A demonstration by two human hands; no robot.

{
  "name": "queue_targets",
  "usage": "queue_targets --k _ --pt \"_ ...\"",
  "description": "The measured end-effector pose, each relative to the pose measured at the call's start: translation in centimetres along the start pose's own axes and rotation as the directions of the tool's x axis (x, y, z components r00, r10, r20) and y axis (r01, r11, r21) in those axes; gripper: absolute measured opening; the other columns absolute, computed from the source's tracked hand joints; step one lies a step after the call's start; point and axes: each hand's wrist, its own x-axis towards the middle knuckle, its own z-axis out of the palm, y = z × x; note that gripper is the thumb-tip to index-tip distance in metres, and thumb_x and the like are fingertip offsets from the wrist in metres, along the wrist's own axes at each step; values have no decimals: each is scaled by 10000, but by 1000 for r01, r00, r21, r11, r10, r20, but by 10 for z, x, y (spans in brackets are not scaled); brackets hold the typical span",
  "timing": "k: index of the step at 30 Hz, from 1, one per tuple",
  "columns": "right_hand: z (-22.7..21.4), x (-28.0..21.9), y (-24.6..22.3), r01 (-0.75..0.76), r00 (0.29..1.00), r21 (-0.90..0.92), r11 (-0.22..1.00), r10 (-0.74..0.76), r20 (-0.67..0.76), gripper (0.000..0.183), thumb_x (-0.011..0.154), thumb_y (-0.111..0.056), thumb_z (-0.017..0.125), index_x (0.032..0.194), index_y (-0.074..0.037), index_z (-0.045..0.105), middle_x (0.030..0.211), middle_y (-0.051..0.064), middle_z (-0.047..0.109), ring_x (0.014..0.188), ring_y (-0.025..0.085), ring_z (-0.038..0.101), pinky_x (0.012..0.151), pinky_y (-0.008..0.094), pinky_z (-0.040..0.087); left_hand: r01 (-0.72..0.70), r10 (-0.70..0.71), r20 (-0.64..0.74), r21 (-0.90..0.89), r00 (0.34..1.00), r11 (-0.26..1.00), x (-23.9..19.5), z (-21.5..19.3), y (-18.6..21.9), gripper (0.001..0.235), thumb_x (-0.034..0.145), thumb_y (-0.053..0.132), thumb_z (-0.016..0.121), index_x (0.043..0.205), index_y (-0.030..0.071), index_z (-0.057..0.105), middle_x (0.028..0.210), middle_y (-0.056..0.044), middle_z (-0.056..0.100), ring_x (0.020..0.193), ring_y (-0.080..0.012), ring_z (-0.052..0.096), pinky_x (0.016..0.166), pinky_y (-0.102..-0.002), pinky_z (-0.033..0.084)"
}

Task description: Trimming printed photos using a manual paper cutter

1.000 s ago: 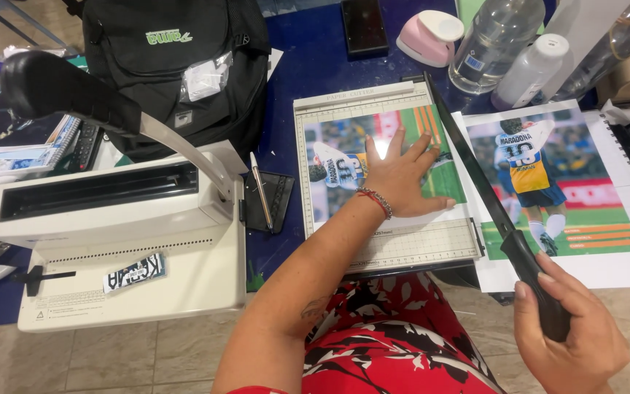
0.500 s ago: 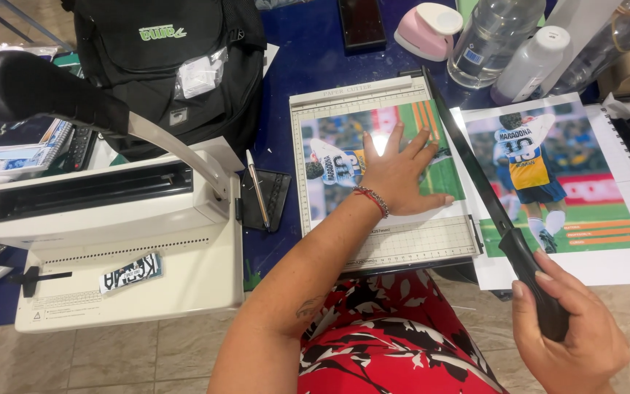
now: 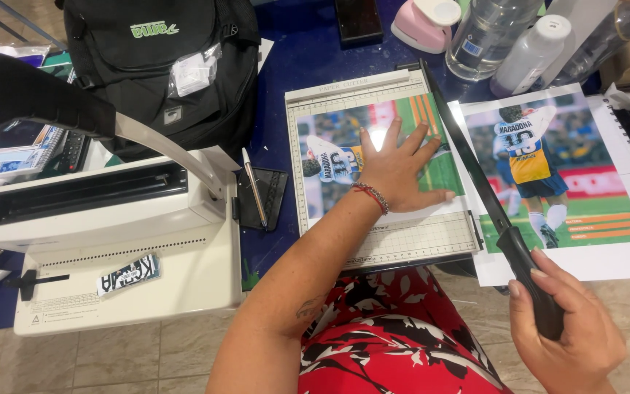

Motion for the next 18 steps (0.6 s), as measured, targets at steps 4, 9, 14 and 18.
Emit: queue_targets --k 4,9,14,18 --pt "0 2 1 39 999 -8 999 -39 16 187 995 53 826 1112 136 706 1206 332 771 1084 375 765 938 408 583 8 -8 10 -36 1000 999 -3 -4 2 1124 671 920 261 1594 282 322 1711 23 167 1568 -427 34 1071 -876 57" --pt "2 -2 1 36 999 -43 998 -36 11 182 1014 52 825 1150 107 718 1223 288 784 1098 331 760 980 389 565 4 -4 -37 -15 999 1000 0 3 0 1095 682 923 303 1573 288 363 1696 26 212 1558 -428 82 1051 -880 113" --pt "3 -3 2 46 999 -7 999 -46 0 166 1002 63 818 1113 121 710 1192 305 778 1079 349 763 972 389 566 2 -2 -15 -11 1000 1000 1 1 0 1093 678 920 341 1568 286 359 1699 22 204 1558 -445 76 1044 -873 115" --pt "4 -10 8 17 1000 -57 998 -16 18 182 1015 20 832 1143 87 722 1231 266 790 1100 310 762 956 364 561 -7 7 -40 17 999 1000 3 4 0 1080 694 921 351 1562 278 372 1688 17 223 1554 -435 92 1033 -882 144"
